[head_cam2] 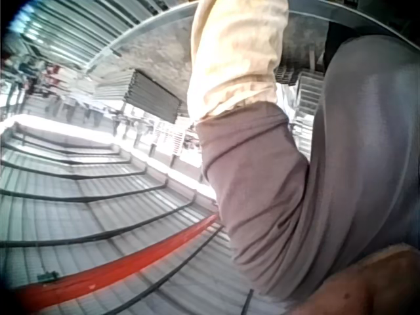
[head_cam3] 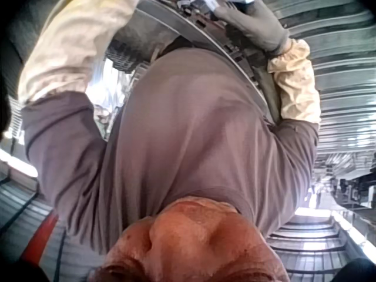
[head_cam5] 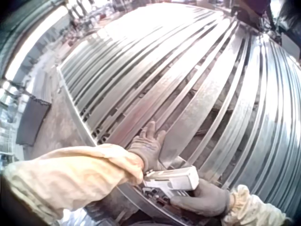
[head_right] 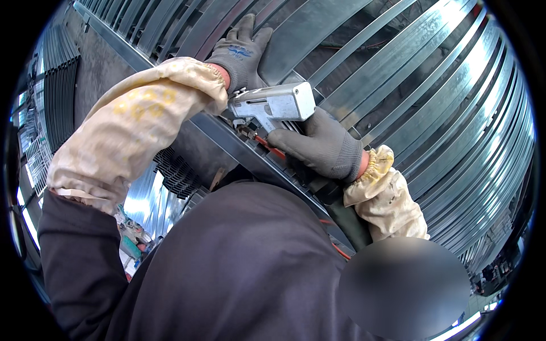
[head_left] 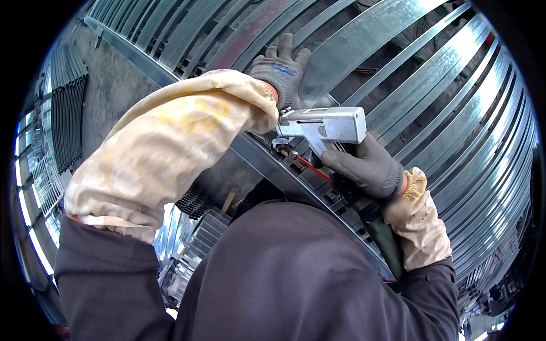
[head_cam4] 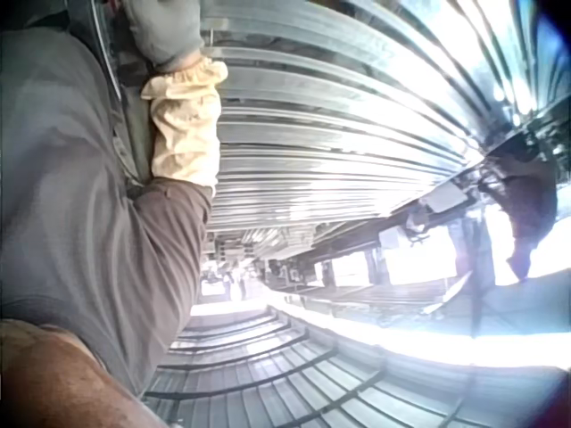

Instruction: The person uses a handheld welding tool to join metal bars on a large metal frame structure. They systematically move the tool along the seams of the frame, creating bright sparks and fusing the metal components together.

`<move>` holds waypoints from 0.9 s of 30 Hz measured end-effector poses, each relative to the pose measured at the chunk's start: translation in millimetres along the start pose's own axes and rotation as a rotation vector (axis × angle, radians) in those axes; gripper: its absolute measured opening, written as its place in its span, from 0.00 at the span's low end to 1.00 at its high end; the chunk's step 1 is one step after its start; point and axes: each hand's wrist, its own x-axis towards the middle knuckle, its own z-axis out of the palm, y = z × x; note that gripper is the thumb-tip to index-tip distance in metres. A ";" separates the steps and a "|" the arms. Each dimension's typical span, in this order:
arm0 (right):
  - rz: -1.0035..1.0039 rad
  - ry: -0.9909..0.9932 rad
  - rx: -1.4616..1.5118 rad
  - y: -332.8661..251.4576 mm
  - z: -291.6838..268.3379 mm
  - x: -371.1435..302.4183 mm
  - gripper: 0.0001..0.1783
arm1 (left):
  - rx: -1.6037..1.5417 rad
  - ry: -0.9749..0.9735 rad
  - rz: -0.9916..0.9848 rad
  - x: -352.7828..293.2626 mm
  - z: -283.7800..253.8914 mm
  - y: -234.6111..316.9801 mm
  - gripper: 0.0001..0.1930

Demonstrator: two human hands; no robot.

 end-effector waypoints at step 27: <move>-0.020 -0.006 -0.054 1.4 2.6 -2.2 0.29 | 0.054 0.011 0.039 -2.6 1.4 -3.6 0.58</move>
